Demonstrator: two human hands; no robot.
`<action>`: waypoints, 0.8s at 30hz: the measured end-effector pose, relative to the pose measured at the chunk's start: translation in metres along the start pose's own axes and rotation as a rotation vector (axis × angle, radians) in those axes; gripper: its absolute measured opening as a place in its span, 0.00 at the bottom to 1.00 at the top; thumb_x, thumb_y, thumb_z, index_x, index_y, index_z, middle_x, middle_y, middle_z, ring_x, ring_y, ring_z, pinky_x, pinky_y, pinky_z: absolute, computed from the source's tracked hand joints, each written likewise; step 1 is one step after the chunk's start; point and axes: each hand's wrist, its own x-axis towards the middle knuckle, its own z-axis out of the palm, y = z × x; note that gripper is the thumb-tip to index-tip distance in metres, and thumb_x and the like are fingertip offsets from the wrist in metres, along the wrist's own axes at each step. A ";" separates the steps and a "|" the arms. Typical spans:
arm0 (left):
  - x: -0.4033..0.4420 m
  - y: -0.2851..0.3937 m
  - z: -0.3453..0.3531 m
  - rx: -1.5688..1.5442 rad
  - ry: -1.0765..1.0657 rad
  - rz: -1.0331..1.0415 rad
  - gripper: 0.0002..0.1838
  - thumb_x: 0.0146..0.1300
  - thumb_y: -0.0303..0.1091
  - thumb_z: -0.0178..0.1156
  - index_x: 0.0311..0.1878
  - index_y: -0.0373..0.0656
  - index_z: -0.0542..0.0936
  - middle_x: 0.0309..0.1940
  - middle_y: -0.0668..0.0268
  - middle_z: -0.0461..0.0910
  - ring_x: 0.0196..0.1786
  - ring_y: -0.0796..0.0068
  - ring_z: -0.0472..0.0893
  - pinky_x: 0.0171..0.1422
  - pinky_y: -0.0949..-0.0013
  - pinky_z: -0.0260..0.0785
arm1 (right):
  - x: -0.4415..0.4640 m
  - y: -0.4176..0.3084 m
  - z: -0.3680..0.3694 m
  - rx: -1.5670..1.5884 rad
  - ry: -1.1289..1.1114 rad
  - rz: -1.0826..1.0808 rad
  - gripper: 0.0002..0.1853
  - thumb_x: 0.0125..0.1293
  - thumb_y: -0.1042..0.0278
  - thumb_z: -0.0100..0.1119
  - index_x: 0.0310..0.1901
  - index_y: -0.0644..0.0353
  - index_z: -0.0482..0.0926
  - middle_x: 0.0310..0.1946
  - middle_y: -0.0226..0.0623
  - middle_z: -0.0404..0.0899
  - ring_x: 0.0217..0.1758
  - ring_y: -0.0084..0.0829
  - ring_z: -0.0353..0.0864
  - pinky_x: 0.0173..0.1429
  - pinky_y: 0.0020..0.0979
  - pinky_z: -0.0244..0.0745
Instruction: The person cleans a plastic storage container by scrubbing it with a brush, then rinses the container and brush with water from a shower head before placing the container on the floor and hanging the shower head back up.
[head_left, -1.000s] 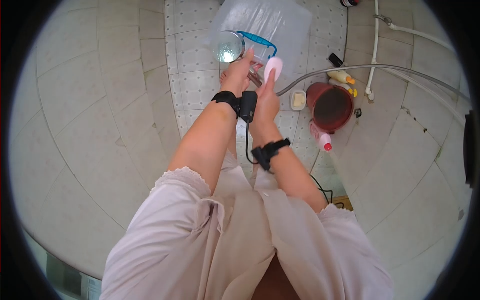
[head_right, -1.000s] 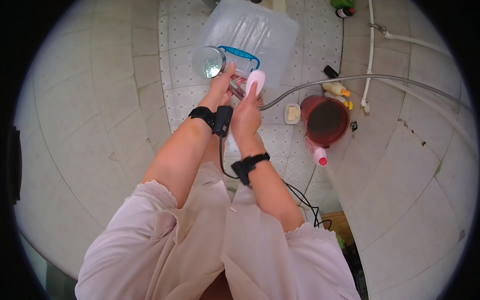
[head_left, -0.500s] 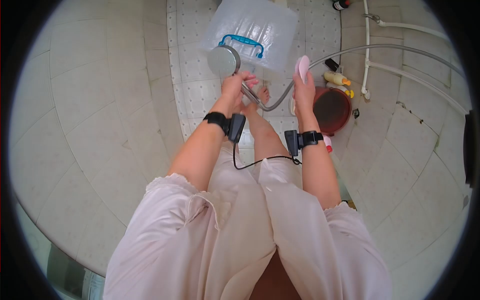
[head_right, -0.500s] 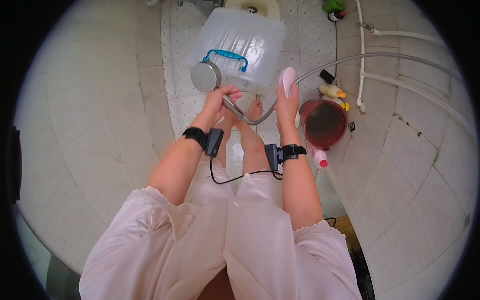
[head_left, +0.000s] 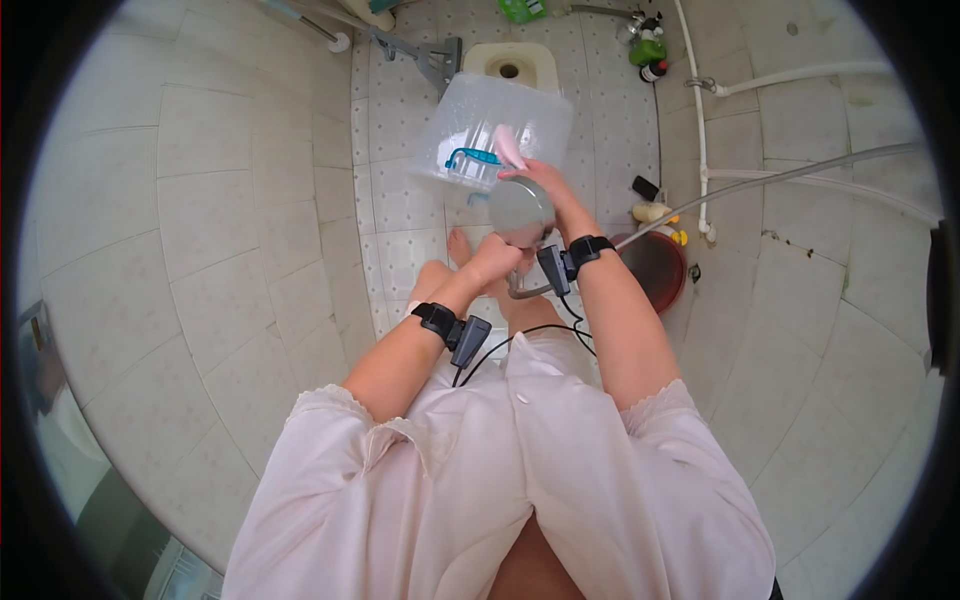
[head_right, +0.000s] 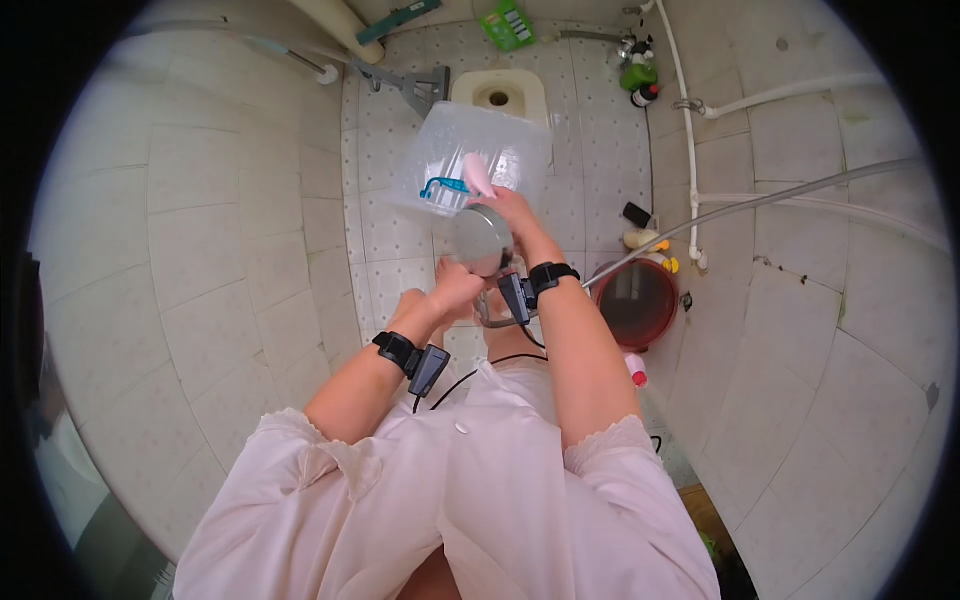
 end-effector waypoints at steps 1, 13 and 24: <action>0.004 -0.002 -0.006 -0.004 0.010 0.005 0.16 0.64 0.30 0.67 0.54 0.36 0.87 0.48 0.60 0.89 0.52 0.67 0.85 0.59 0.64 0.75 | 0.008 0.006 0.006 -0.243 0.081 -0.228 0.19 0.69 0.61 0.66 0.58 0.57 0.84 0.44 0.35 0.89 0.45 0.34 0.89 0.47 0.40 0.81; 0.025 -0.082 -0.139 -1.049 0.256 -0.301 0.14 0.68 0.22 0.57 0.55 0.27 0.77 0.50 0.47 0.85 0.52 0.56 0.87 0.58 0.61 0.83 | 0.005 0.018 0.029 -0.837 0.414 -0.072 0.21 0.66 0.47 0.64 0.55 0.49 0.85 0.43 0.48 0.90 0.49 0.56 0.88 0.54 0.51 0.80; -0.001 -0.132 -0.212 -1.090 0.163 -0.598 0.16 0.73 0.29 0.56 0.58 0.28 0.76 0.52 0.47 0.85 0.57 0.52 0.87 0.64 0.60 0.82 | 0.115 -0.012 0.182 -1.123 0.231 -0.314 0.19 0.64 0.53 0.68 0.53 0.51 0.86 0.56 0.44 0.84 0.56 0.50 0.86 0.57 0.47 0.82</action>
